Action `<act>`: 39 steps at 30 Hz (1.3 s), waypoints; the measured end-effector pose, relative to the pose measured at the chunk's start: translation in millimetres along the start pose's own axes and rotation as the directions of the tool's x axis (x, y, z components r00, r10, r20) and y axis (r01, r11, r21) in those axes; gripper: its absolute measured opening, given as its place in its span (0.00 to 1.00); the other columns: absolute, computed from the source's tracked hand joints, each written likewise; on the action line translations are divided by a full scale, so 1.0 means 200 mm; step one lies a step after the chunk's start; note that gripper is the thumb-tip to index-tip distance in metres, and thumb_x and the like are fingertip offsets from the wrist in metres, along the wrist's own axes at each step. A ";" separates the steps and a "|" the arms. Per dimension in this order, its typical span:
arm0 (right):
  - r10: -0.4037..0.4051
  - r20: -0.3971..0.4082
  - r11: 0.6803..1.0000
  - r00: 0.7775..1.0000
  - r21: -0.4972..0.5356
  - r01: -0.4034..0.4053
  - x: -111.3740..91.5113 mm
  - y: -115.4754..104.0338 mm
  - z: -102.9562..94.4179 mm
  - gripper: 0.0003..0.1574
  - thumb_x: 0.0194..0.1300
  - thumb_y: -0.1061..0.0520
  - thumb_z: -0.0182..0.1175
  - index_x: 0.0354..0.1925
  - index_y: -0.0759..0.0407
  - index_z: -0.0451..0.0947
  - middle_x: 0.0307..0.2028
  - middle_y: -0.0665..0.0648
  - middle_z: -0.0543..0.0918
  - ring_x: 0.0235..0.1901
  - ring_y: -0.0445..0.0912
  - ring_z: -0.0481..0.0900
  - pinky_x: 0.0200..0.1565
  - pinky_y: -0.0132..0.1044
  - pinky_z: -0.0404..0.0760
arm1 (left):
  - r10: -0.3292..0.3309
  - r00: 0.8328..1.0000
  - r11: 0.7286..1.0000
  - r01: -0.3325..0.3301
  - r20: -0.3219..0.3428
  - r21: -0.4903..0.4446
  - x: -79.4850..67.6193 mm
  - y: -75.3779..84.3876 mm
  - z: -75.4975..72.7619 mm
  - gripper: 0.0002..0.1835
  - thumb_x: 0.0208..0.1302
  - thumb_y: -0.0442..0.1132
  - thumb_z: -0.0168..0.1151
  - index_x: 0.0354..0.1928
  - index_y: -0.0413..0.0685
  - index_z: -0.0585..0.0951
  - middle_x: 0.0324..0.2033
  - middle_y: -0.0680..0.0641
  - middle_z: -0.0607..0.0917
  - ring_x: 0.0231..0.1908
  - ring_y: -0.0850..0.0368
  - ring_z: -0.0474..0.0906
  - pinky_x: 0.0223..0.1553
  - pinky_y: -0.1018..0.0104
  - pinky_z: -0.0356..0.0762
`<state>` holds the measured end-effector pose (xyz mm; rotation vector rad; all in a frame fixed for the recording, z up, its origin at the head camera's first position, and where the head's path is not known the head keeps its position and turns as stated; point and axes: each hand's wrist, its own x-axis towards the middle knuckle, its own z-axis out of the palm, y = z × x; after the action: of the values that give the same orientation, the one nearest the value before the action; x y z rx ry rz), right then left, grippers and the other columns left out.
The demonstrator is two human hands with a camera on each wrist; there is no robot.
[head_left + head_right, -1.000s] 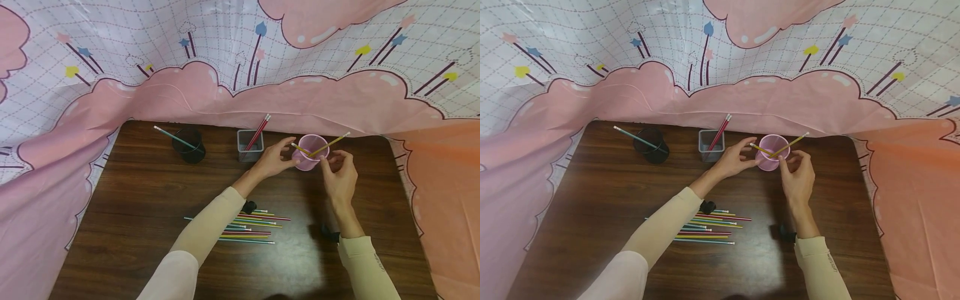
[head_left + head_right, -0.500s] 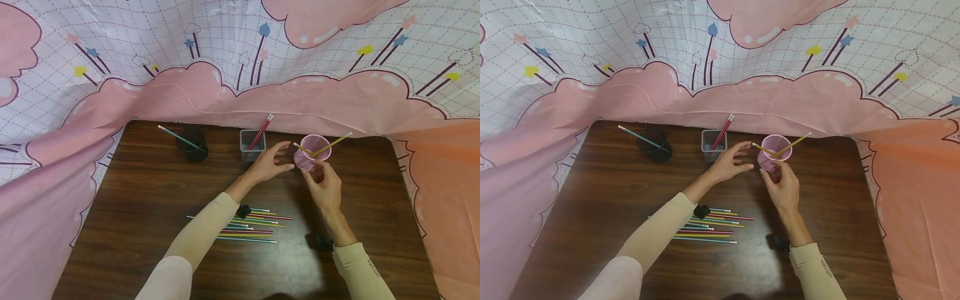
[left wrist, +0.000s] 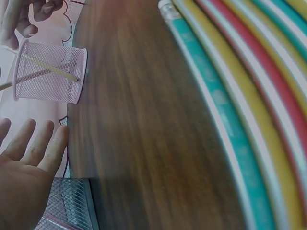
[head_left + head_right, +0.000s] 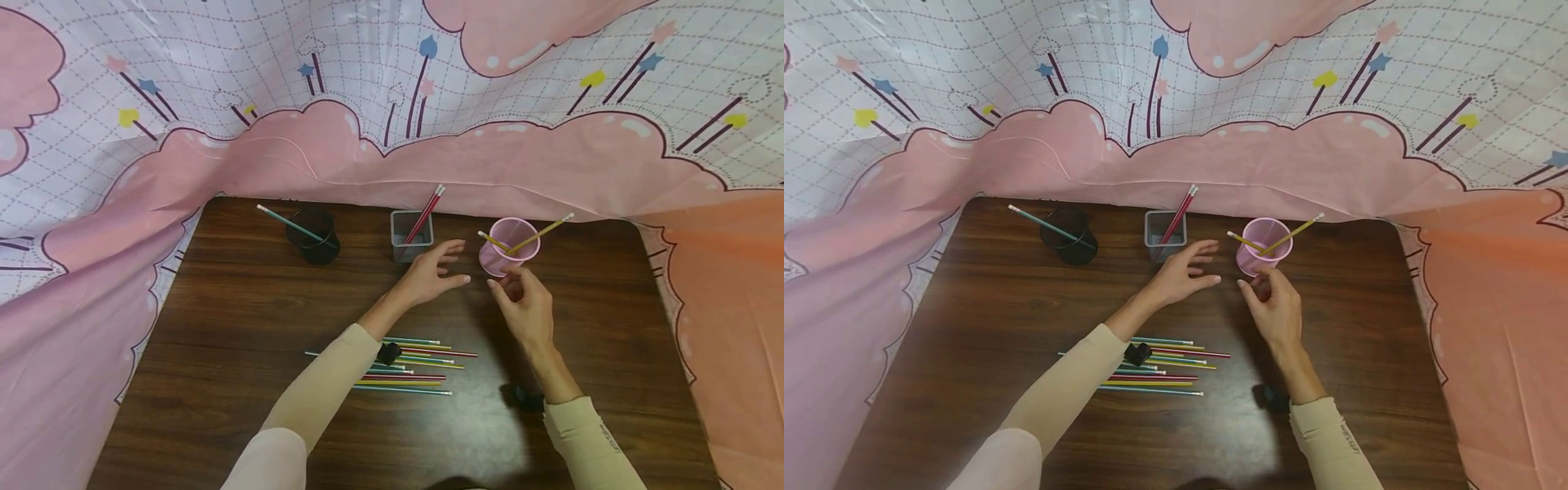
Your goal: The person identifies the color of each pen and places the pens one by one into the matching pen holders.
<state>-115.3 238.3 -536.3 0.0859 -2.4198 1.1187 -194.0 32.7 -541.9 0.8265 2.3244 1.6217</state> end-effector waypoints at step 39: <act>-0.200 0.466 0.979 0.862 0.127 0.159 -0.23 -0.08 0.24 0.15 0.51 0.48 0.68 0.37 0.52 0.81 0.28 0.46 0.78 0.23 0.38 0.74 0.22 0.28 0.71 | -0.108 0.980 0.983 0.080 -0.168 -0.163 -0.47 0.04 -0.31 0.29 0.60 0.40 0.61 0.63 0.51 0.64 0.54 0.38 0.73 0.52 0.41 0.70 0.50 0.47 0.71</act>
<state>-89.3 186.8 -571.7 0.6788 -2.7097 1.2223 -141.2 -65.4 -525.7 0.5518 2.2735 1.8737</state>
